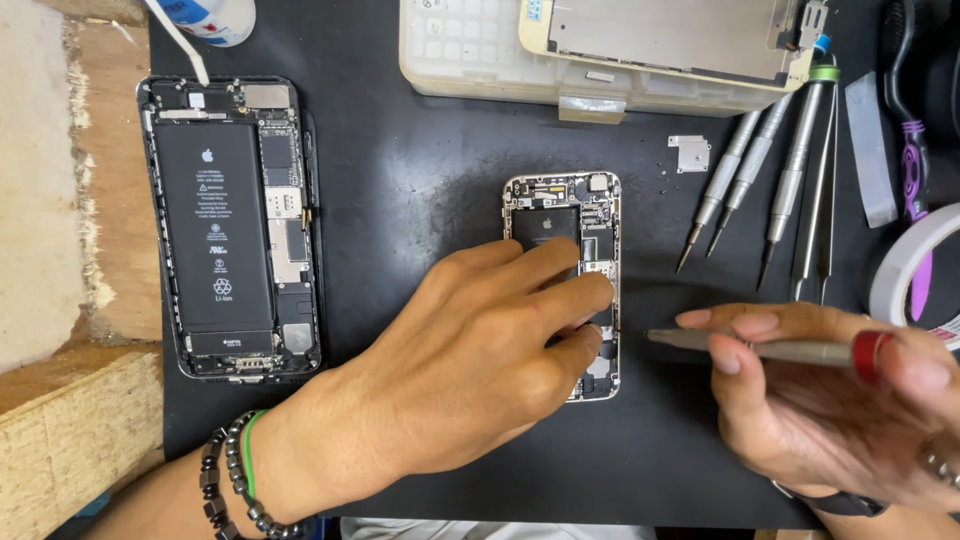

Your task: A technician is repairing a smartphone by using a precision screwdriver and their fingers to manipulate internal components and connectors.

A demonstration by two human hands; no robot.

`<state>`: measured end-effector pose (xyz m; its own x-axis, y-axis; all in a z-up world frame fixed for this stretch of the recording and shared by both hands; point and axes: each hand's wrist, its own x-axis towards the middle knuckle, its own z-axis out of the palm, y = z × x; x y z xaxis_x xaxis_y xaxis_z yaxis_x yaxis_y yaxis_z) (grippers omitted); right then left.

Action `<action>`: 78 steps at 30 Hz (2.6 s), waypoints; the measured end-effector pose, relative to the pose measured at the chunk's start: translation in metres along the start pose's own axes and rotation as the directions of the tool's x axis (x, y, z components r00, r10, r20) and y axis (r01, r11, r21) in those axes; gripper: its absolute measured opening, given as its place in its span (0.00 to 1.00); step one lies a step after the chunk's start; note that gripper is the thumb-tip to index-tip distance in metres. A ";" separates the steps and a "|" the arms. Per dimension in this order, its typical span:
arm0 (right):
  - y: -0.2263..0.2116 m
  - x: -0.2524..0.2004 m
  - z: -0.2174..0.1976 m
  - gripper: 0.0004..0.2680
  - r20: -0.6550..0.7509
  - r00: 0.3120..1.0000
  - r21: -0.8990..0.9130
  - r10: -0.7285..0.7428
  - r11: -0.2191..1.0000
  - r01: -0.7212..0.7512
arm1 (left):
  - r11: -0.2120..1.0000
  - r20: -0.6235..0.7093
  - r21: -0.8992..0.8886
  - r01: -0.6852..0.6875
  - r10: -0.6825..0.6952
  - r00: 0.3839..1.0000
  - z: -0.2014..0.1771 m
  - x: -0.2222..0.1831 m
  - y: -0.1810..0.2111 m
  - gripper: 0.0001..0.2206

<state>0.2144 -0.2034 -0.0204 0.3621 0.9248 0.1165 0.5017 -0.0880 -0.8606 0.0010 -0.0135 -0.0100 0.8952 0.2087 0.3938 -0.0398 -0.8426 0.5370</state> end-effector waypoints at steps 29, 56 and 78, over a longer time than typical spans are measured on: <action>0.000 0.020 0.030 0.24 -0.208 0.932 -0.184 -0.296 0.948 0.260 | 0.983 -0.092 -0.127 0.131 -0.143 0.985 -0.002 0.005 0.005 0.12; -0.007 0.030 0.038 0.09 -0.287 0.946 -0.104 -0.148 0.987 0.123 | 0.986 -0.078 0.072 0.152 -0.146 0.986 0.003 0.000 0.013 0.16; -0.009 0.036 0.037 0.21 -0.262 0.936 -0.070 -0.233 0.972 0.223 | 0.976 -0.151 0.213 0.044 -0.011 0.988 0.015 -0.004 0.021 0.16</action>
<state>0.1944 -0.1558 -0.0269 0.4277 0.7897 0.4397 0.6235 0.0944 -0.7761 0.0031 -0.0400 -0.0116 0.8182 0.2909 0.4959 0.0952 -0.9192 0.3821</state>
